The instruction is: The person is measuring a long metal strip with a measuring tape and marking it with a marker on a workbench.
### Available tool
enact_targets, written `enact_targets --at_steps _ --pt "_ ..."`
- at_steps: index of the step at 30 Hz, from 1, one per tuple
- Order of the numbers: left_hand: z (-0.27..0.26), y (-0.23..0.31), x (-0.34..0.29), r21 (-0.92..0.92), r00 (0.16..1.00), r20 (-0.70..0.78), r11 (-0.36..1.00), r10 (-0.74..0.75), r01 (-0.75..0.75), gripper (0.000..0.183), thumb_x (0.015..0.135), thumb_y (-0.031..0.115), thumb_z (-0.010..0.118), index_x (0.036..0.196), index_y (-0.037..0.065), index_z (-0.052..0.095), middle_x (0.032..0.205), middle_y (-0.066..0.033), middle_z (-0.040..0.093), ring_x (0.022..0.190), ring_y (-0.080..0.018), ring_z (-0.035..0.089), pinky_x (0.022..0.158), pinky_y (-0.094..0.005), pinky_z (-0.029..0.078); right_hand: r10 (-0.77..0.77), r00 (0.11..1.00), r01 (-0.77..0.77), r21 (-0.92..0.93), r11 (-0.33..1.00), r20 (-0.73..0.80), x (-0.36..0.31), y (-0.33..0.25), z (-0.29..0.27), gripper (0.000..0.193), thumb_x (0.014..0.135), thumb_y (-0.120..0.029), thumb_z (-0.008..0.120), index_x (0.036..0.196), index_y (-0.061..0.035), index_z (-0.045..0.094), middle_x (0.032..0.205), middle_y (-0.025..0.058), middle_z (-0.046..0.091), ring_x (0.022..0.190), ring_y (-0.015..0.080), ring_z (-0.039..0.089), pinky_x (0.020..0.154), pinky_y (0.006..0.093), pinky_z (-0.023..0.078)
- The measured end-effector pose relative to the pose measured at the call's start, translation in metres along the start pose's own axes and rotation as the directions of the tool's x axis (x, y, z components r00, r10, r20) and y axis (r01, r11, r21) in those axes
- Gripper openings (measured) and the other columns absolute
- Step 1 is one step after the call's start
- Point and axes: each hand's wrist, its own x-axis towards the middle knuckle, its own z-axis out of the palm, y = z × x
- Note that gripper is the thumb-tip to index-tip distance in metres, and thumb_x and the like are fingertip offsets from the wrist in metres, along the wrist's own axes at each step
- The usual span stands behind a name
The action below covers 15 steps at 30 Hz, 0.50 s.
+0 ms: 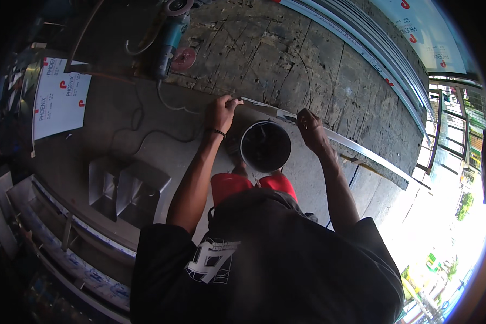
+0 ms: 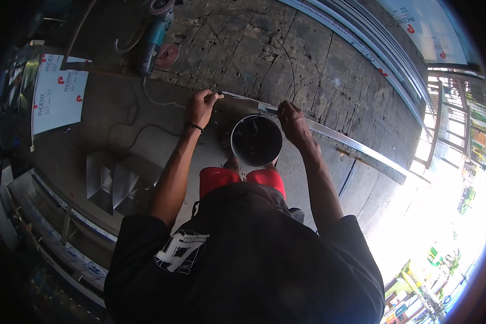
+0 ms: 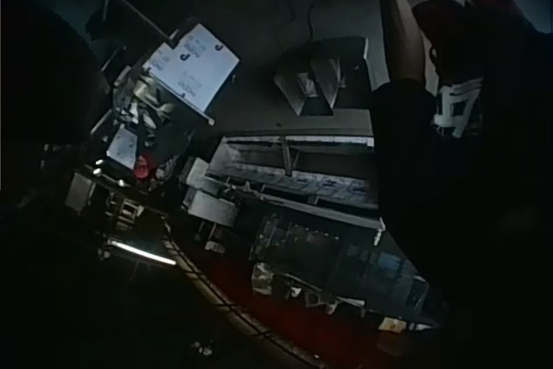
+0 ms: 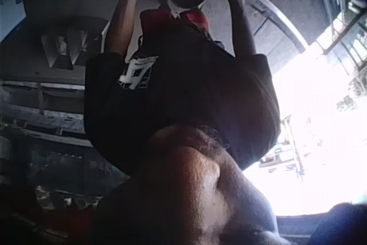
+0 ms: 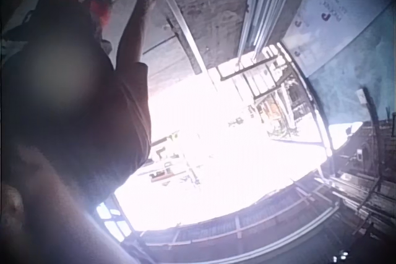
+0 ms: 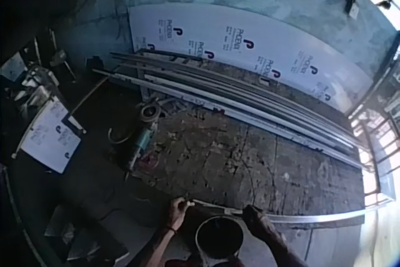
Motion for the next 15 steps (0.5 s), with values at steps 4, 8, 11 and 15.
enact_targets --at_steps 4,8,11,15 --pt "-0.003 0.012 -0.003 -0.041 0.999 0.016 0.998 -0.049 0.049 0.028 0.096 0.02 0.063 0.08 -0.003 0.058 0.069 -0.0131 0.064 0.063 -0.0221 0.061 0.063 -0.0355 0.046 0.171 0.98 -0.172 -0.002 0.985 -0.1 -0.065 0.026 -0.016 0.009 0.088 -0.003 0.065 0.094 -0.001 0.058 0.086 0.0195 0.064 0.077 0.0368 0.065 0.067 0.0417 0.051" --pt "0.001 0.023 -0.003 -0.03 0.999 0.015 0.999 -0.04 0.04 0.029 0.097 0.019 0.063 0.08 -0.004 0.056 0.068 -0.0122 0.062 0.065 -0.014 0.058 0.064 -0.0338 0.046 0.193 0.98 -0.188 0.084 0.978 -0.048 -0.123 0.042 0.011 0.009 0.085 -0.002 0.069 0.091 -0.0005 0.063 0.084 0.0134 0.065 0.074 0.0266 0.066 0.064 0.0344 0.051" --pt "-0.003 -0.002 -0.001 -0.049 0.997 0.053 0.997 -0.061 0.063 0.026 0.096 0.021 0.061 0.085 -0.002 0.063 0.085 -0.011 0.074 0.072 -0.0243 0.068 0.066 -0.0364 0.049 0.283 0.955 -0.291 0.093 0.952 0.084 -0.126 0.052 0.063 0.009 0.088 -0.007 0.063 0.093 0.0004 0.064 0.094 0.0187 0.068 0.088 0.0394 0.068 0.074 0.0433 0.054" --pt "0.003 0.012 -0.002 -0.045 0.998 0.047 0.998 -0.036 0.038 0.033 0.097 0.021 0.062 0.078 -0.005 0.055 0.073 -0.0093 0.068 0.066 -0.0085 0.052 0.063 -0.0312 0.045 0.256 0.95 -0.252 -0.044 0.967 0.181 -0.123 0.05 0.09 0.019 0.087 -0.009 0.061 0.105 -0.002 0.067 0.11 0.0228 0.066 0.101 0.0421 0.066 0.082 0.048 0.055"
